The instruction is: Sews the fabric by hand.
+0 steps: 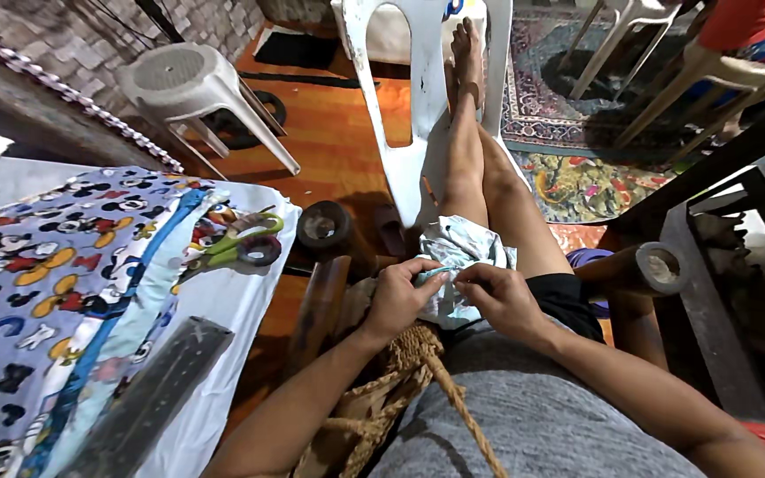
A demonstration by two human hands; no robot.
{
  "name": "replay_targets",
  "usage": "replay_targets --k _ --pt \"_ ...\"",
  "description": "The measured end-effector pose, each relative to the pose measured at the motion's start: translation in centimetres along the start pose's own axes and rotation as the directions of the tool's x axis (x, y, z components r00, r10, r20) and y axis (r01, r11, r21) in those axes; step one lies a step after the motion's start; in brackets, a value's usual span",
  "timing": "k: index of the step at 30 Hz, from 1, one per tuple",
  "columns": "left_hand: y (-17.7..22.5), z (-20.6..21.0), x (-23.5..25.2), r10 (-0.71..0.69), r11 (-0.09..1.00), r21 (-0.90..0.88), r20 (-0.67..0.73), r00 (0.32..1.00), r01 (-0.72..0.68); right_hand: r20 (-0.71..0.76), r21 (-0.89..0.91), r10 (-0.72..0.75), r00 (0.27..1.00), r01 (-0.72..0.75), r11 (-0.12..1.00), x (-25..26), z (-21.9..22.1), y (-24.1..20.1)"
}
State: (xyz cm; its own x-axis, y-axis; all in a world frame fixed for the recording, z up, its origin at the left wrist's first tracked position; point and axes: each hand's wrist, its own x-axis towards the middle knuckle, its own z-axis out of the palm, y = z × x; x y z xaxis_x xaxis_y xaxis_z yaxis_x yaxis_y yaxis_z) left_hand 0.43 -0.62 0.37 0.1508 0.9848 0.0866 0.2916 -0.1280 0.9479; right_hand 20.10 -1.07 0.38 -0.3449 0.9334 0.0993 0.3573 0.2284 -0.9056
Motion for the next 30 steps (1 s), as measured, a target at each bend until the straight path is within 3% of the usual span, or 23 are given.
replay_targets --k 15,18,22,28,30 --pt "-0.8 0.2 -0.1 0.140 0.982 0.133 -0.041 0.989 -0.134 0.032 0.067 0.060 0.998 -0.062 0.996 -0.1 -0.3 -0.1" --pt "-0.9 0.3 -0.2 0.156 0.977 0.153 -0.035 0.987 -0.149 -0.043 0.117 0.039 0.998 -0.034 0.993 -0.1 0.0 0.1" --pt "-1.3 0.5 -0.4 0.281 0.941 0.190 0.020 0.960 -0.279 -0.118 0.149 0.009 0.993 0.008 0.989 0.4 0.7 0.1" --pt "-1.0 0.1 -0.1 0.249 0.961 0.120 0.011 0.968 -0.249 -0.188 -0.096 -0.131 0.973 0.115 0.989 1.2 -0.5 -0.1" --pt "-1.1 0.1 -0.1 0.257 0.959 0.114 0.031 0.966 -0.259 -0.138 -0.140 -0.115 0.984 0.096 0.985 1.6 -1.2 -0.6"
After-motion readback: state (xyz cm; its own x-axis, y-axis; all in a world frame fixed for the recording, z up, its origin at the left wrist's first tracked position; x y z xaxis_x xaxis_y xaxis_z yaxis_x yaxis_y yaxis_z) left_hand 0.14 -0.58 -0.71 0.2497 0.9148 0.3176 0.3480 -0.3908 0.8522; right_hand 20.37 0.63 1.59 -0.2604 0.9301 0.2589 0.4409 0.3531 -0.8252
